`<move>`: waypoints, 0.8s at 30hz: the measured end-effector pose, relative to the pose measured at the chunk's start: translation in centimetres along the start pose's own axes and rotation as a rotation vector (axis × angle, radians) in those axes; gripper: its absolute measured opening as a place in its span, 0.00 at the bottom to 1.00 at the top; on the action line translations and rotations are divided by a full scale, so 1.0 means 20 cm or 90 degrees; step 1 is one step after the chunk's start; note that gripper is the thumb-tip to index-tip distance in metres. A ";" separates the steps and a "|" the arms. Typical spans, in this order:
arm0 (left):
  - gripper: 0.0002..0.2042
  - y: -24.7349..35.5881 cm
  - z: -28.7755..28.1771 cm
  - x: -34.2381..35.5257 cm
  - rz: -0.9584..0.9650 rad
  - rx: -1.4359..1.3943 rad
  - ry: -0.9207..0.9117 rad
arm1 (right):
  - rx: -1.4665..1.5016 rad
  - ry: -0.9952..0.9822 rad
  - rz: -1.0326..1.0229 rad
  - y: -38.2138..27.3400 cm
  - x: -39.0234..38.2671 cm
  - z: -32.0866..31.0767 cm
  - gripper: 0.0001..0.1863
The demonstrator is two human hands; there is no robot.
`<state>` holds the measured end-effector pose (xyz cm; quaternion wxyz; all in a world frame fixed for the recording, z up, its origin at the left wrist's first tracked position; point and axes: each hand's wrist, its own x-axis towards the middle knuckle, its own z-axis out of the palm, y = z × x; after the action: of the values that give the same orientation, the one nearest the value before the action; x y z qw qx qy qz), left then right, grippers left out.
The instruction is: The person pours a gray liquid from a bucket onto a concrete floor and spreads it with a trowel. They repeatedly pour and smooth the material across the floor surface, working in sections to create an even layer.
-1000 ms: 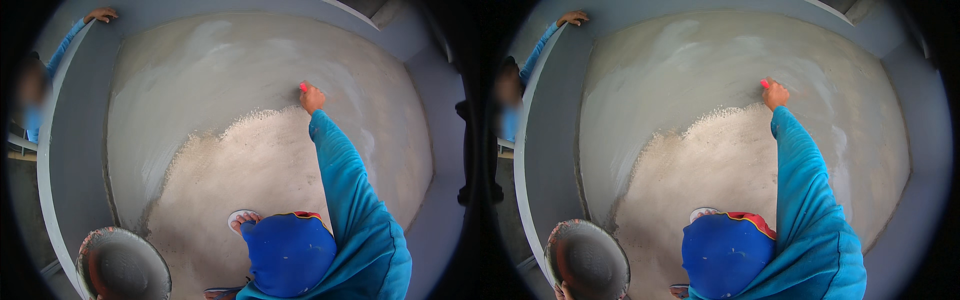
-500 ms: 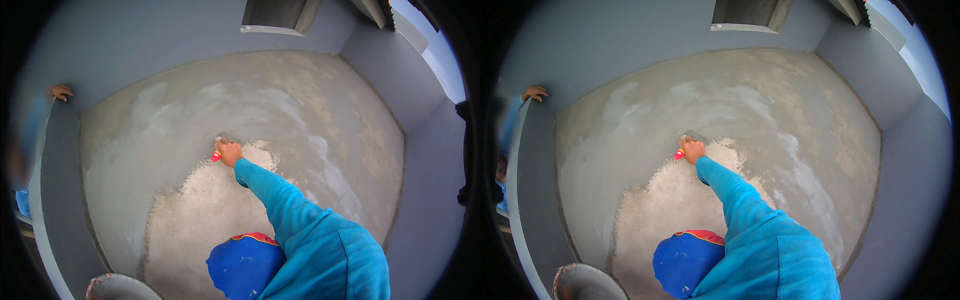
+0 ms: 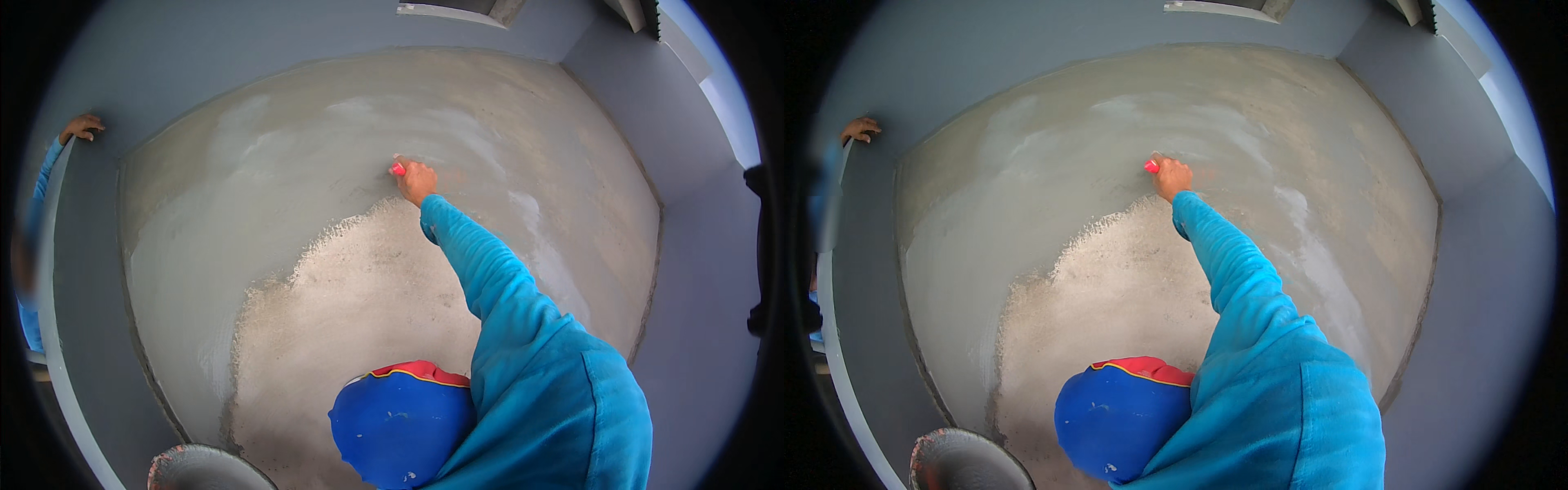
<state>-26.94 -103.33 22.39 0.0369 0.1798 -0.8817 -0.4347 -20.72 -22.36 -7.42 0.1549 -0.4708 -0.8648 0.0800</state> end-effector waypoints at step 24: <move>0.32 -0.02 0.42 -0.29 -0.065 0.079 0.049 | 0.077 0.080 -0.105 0.10 -0.13 0.41 0.15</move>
<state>-23.29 -95.11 17.40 0.0373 0.2430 -0.8946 -0.3731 -20.69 -23.48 -16.20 0.2434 -0.3920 -0.8826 0.0894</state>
